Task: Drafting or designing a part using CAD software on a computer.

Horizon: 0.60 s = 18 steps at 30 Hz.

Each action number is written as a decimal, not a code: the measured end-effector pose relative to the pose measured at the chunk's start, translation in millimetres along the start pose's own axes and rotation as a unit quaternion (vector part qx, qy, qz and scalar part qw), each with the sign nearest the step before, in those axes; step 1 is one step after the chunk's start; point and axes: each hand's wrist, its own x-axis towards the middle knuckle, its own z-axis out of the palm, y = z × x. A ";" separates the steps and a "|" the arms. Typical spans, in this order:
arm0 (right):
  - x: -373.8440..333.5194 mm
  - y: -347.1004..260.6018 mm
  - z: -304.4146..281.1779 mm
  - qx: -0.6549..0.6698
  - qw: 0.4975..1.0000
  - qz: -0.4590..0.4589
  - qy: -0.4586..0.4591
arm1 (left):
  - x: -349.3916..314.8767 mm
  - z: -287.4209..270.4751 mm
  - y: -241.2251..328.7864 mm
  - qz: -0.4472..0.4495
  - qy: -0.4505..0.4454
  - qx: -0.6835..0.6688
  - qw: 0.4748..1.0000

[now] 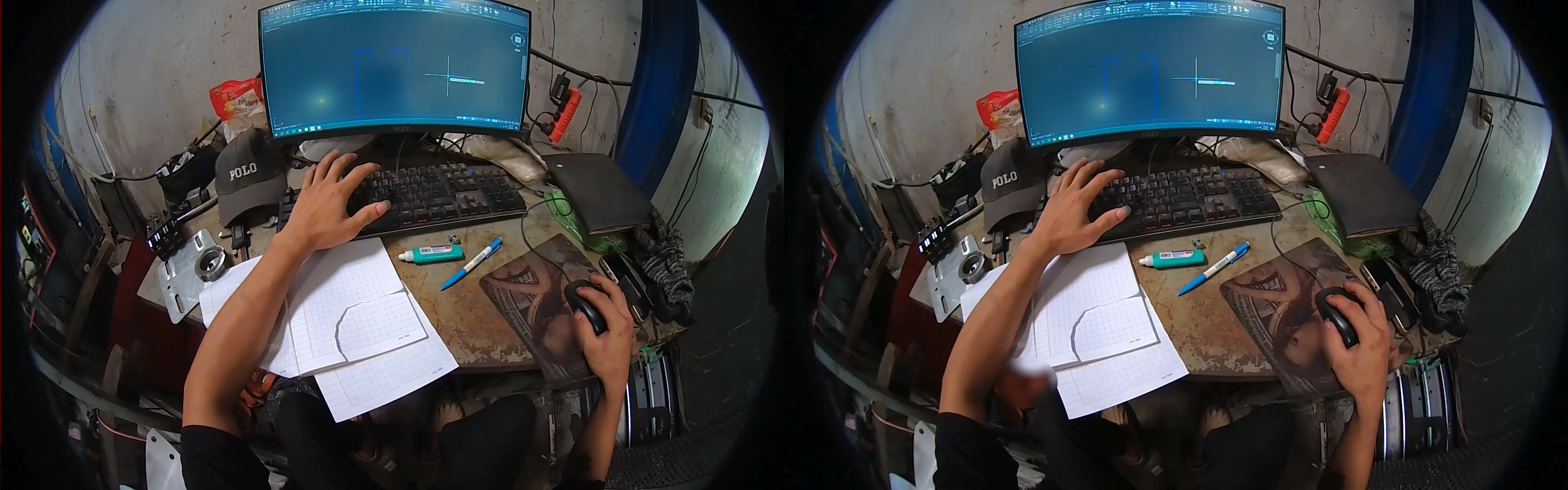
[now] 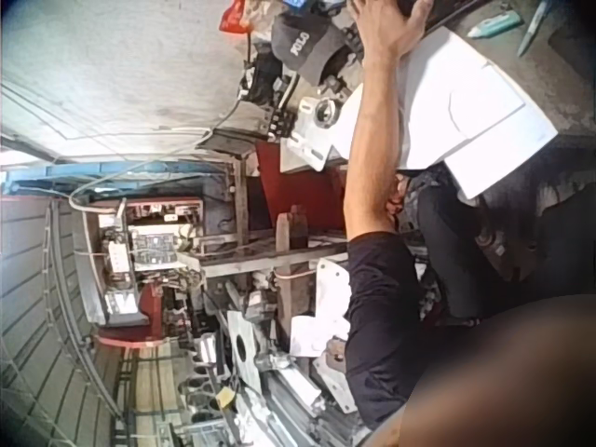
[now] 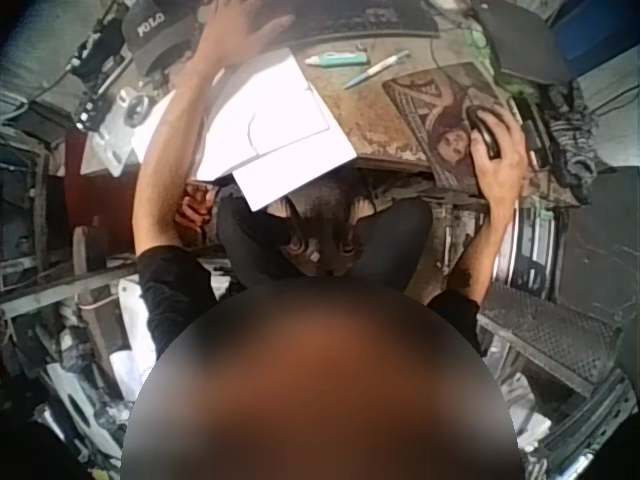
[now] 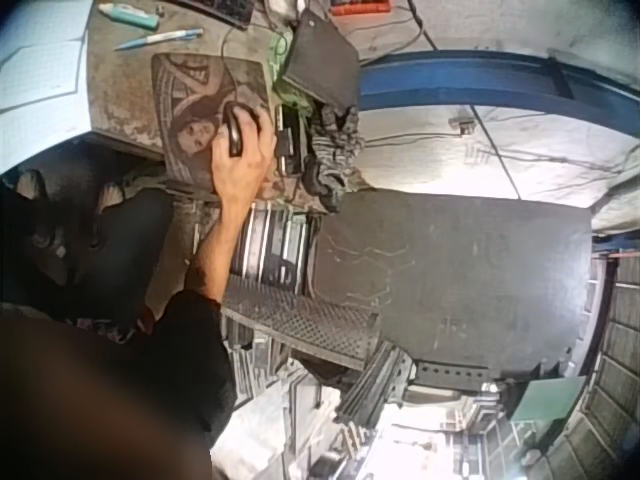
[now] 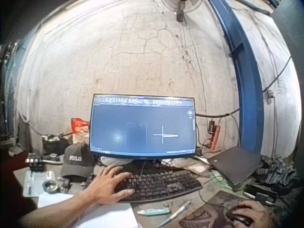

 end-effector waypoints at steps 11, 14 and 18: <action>0.2 -0.6 -0.3 0.001 1.000 0.005 -0.001 | -3.2 1.7 -2.8 0.002 0.007 -0.023 1.000; -0.1 -0.2 -0.5 0.004 1.000 0.004 0.000 | -3.0 1.5 -2.5 -0.001 0.001 -0.024 1.000; -0.5 0.4 -1.0 0.016 1.000 0.001 -0.007 | -3.2 1.3 -3.2 -0.006 -0.002 -0.025 1.000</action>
